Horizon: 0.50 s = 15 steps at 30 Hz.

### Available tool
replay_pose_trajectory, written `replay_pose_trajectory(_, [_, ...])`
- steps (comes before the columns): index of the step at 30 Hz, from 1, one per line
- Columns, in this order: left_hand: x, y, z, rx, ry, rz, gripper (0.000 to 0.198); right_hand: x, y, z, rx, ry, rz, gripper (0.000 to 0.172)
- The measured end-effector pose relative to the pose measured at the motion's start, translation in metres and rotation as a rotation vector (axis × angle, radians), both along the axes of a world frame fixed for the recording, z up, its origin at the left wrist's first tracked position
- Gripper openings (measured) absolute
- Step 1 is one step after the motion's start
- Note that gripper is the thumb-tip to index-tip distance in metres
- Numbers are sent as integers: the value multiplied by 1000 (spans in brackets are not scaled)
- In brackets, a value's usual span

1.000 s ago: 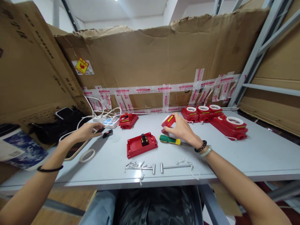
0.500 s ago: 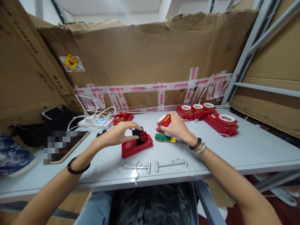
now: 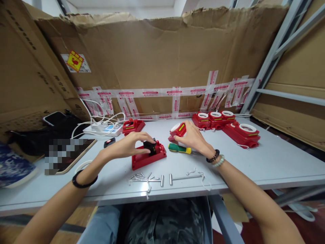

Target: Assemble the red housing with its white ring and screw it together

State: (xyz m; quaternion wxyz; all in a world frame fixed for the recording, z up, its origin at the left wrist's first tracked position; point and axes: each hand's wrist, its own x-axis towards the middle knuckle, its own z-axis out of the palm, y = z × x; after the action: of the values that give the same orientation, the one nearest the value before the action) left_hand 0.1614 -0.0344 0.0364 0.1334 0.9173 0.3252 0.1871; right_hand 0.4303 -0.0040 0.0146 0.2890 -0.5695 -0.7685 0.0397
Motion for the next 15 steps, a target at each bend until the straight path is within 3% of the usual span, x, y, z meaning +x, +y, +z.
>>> replay_pose_trajectory(4, [-2,-3,-2,16,-14,45,41,0,-1,1,-14,5,5,51])
replay_pose_trajectory(10, [-5,-11,-14,-58,99,227,85,-1,-2,1,-47,17,-17,57])
replay_pose_trajectory(15, [-5,-11,-19,-134,151,195,85,2,-1,3,-15,55,7,53])
